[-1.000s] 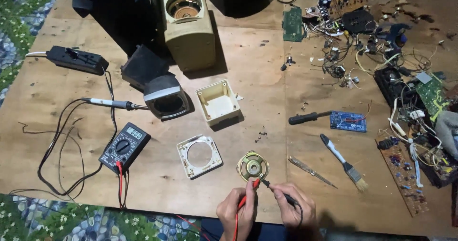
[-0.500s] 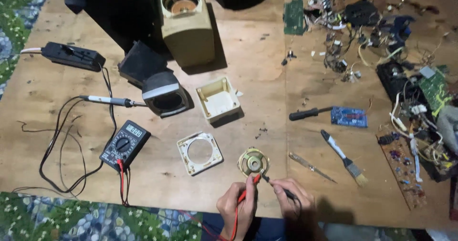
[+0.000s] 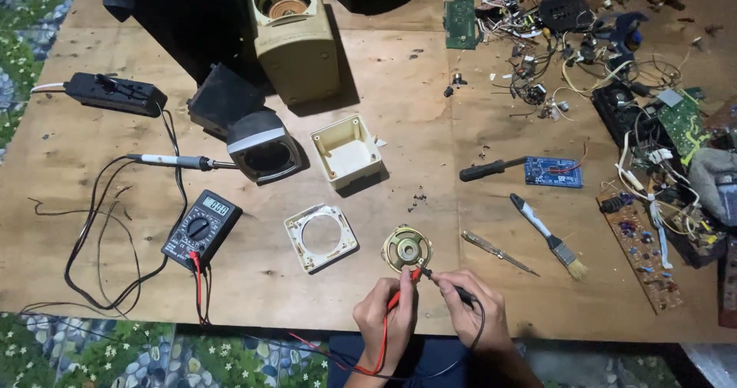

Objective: Soldering wires to a small speaker and testing the electrical connections using a multimeter.

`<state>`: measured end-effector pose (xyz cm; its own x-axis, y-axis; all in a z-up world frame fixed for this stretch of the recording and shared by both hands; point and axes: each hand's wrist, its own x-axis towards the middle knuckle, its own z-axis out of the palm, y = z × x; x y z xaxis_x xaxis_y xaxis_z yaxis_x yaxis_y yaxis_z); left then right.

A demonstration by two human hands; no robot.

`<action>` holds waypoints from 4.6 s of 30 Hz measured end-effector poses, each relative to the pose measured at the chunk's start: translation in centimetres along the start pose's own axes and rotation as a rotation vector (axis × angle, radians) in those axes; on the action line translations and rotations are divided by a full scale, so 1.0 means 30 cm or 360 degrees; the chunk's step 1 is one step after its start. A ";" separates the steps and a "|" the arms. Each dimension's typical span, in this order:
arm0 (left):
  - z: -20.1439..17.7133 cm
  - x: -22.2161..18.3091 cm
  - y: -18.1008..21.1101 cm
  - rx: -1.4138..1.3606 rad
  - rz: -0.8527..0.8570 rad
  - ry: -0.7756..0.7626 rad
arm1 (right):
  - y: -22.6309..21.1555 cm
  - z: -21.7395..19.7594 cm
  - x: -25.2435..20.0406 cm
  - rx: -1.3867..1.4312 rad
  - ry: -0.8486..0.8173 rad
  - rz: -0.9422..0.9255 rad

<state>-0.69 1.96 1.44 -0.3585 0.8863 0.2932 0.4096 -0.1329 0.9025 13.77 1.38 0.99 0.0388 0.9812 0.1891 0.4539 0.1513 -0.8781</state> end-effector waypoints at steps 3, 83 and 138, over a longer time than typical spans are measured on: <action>-0.001 0.005 -0.001 -0.0013 0.0064 0.0046 | -0.004 0.002 0.006 0.0001 -0.0010 -0.0024; 0.025 0.000 -0.077 0.0024 0.0369 0.0161 | 0.007 0.023 0.026 0.0001 0.0186 -0.0197; 0.012 -0.035 -0.106 0.0018 0.0306 0.0213 | 0.105 0.006 -0.003 -0.0062 0.0188 -0.0279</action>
<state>-1.32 1.60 -1.85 -0.3810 0.7783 0.4992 0.4903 -0.2876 0.8227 15.03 1.80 -1.87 0.0592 0.9191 0.3894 0.4968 0.3113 -0.8101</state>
